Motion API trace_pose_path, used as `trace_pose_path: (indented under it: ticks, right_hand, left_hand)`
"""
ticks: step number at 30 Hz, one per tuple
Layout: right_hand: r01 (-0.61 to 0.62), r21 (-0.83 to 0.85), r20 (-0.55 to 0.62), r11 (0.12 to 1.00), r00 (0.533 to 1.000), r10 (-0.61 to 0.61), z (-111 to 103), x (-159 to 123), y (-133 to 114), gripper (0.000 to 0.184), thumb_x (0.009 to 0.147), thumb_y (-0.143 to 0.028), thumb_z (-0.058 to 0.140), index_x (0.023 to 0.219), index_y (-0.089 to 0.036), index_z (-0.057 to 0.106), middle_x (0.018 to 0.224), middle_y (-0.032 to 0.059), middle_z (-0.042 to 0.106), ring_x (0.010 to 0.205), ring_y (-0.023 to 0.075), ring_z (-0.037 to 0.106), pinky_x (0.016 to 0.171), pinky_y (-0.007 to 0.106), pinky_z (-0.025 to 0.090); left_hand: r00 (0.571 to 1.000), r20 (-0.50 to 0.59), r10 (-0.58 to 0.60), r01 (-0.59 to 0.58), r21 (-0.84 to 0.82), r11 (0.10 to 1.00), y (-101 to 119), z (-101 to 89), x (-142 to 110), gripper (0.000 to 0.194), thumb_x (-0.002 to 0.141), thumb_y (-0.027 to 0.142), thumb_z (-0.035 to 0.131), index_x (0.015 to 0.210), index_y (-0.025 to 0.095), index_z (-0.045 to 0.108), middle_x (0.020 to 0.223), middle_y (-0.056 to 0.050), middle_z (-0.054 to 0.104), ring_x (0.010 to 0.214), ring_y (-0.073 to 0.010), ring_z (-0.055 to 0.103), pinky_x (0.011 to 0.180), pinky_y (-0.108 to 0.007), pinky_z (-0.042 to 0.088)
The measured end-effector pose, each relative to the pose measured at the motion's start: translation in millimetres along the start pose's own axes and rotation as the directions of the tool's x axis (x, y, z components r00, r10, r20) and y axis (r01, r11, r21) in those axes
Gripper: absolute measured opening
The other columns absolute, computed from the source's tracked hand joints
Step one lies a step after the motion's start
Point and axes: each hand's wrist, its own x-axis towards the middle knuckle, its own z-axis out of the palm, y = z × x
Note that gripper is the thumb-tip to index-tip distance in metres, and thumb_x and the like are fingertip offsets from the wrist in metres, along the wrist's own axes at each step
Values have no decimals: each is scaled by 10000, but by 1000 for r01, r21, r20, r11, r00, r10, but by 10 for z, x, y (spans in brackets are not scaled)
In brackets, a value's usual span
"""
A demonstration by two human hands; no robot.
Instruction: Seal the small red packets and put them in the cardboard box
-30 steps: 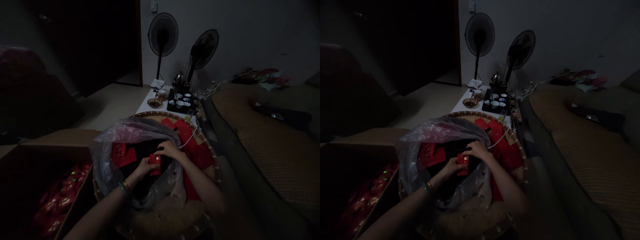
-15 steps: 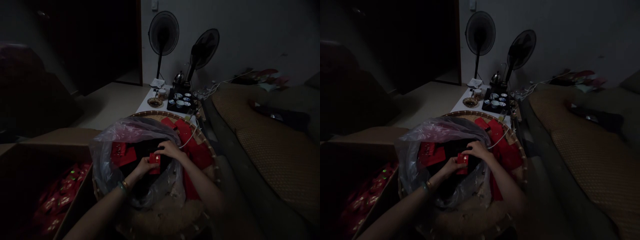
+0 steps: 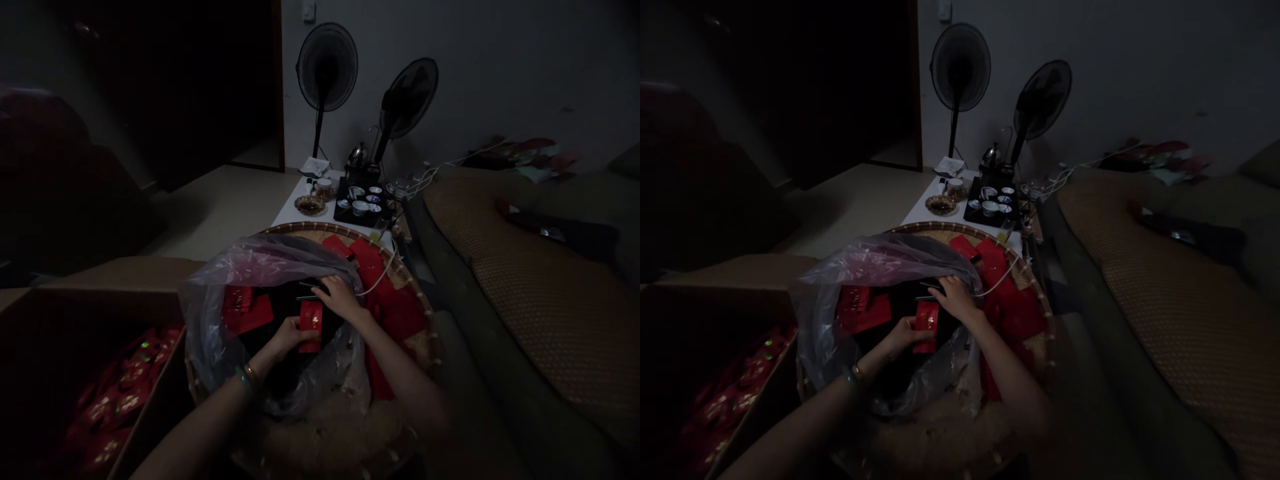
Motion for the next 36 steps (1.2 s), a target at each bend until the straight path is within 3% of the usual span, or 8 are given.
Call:
trace_pose_path:
  ticks: [4,8,14,17,21,24,26,36]
  right_hand:
    - [66,181,39,981,996,-74,58,-82,-149,213,768,-363,648,867,-176,677,741,32,636,768,164,558,702,271,415]
    - [19,352,16,936,1000,-26,128,-108,-191,157,746,-269,669,625,-170,654,641,9,595,656,130,542,621,244,394]
    - [-166,548,47,820,985,168,59,-216,-37,161,762,-297,599,833,-167,661,790,21,645,662,123,557,622,243,426]
    - [-254,568,110,783,966,234,-6,-322,22,162,721,-312,621,745,-157,660,717,18,654,652,137,568,627,252,436]
    - [-279,564,127,777,959,252,-50,-412,-49,163,692,-319,639,675,-159,667,669,23,658,641,145,575,629,258,435]
    - [-322,630,186,707,946,264,-34,-448,-151,222,673,-365,654,747,-157,680,683,19,661,604,129,560,586,245,430]
    - [-356,689,220,631,933,286,-4,-478,-209,291,661,-408,658,803,-155,672,694,11,655,565,112,539,542,232,420]
    - [-341,775,222,532,935,276,23,-617,-443,273,660,-433,654,669,-167,591,551,-50,537,436,64,452,443,195,357]
  left_hand:
    - [1000,11,9,-9,52,999,0,19,-10,382,425,312,843,685,98,661,563,16,618,490,-82,513,535,-212,394]
    - [999,50,16,-20,77,997,40,44,-55,367,424,318,840,651,96,656,543,18,603,474,-77,494,518,-209,372]
    - [997,72,20,-24,51,998,123,32,-109,365,440,333,838,665,104,665,542,9,618,467,-87,517,533,-224,406]
    - [997,69,15,-18,47,999,163,65,-132,385,433,322,844,702,104,677,580,-8,646,497,-104,549,557,-236,430]
    - [989,-6,150,-150,-22,988,260,124,-163,449,503,363,811,866,125,694,747,-37,696,615,-131,598,620,-244,451]
    - [968,-144,205,-213,-42,976,334,124,-198,377,529,404,782,775,129,703,679,-21,686,579,-126,578,584,-233,435]
    - [964,-177,200,-214,-63,975,367,106,-245,344,529,409,777,710,128,697,621,-12,672,545,-122,561,563,-231,424]
    - [978,-87,192,-204,-165,965,394,55,-580,290,638,409,709,640,123,663,595,-13,655,521,-109,533,553,-221,389]
